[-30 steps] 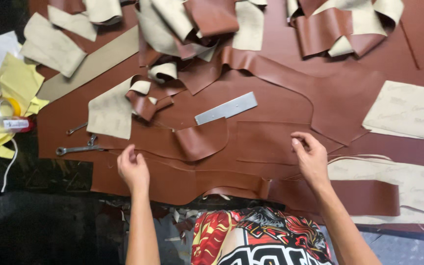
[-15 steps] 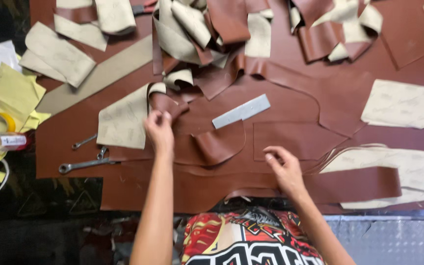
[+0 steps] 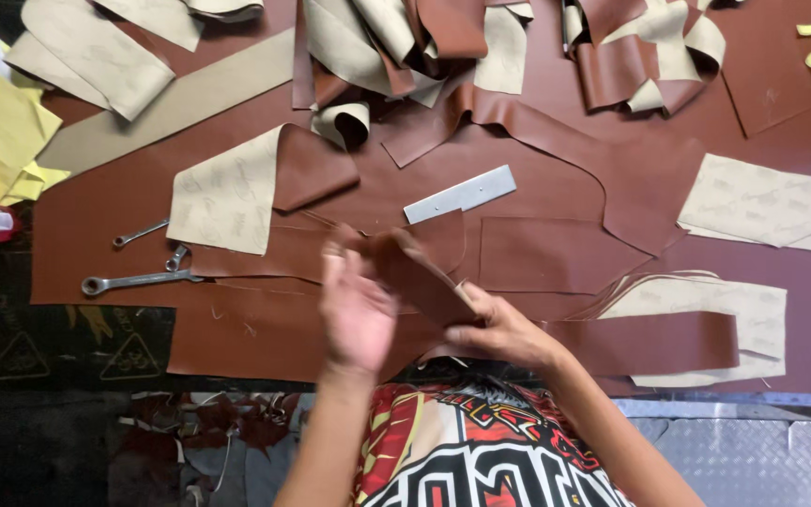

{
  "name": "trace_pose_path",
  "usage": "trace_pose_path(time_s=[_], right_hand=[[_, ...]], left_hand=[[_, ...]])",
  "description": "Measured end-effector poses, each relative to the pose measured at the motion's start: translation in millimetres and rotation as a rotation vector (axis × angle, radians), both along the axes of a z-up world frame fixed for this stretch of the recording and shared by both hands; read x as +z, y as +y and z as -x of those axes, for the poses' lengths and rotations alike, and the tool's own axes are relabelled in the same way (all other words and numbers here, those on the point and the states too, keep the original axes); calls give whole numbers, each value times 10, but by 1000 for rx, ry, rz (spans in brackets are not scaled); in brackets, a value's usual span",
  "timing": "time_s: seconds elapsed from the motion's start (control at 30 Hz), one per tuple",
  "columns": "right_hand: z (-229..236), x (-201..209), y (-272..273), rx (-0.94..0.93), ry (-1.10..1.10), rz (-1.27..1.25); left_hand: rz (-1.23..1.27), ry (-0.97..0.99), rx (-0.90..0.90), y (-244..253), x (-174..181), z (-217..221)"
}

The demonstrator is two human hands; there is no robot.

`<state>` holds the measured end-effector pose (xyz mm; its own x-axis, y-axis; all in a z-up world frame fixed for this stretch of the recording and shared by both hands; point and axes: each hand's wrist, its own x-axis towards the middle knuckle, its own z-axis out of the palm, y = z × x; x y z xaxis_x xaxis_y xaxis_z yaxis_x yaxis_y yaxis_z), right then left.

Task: The person sorts through a pile of brown leather scraps and offcuts on a workbench. They repeatedly pick up individual pieces, unfold them, and place them back down or into a growing stack. The person also handles paper templates and a metal ruler lying on the table.

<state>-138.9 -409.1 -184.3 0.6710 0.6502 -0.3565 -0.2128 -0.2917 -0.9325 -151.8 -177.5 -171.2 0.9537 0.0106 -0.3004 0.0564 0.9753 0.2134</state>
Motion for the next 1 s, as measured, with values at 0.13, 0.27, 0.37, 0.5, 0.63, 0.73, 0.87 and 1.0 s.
trace_pose_path(time_s=[0.13,0.27,0.37,0.5,0.63,0.73,0.87,1.0], right_hand=[[149,36,-308,-15,56,17],[211,-29,-822,-74,65,211],[196,-44,-1165,-89,55,295],[193,46,-1425,-194,96,321],[127,56,-1567,-267,-101,201],[145,76,-1682,-454,99,307],[-29,270,-1740,-502,32,368],[-109,405,-1722,-350,-40,524]], left_hand=[[-321,-16,173,389,28,-194],[-612,87,253,995,-55,-230],[-759,101,258,1316,-80,-151],[-783,215,164,1510,3,-28],[-1078,287,-56,1681,-26,24],[-1275,339,-105,1770,-92,142],[-1451,365,-35,1892,-57,156],[-1508,318,90,2142,12,219]])
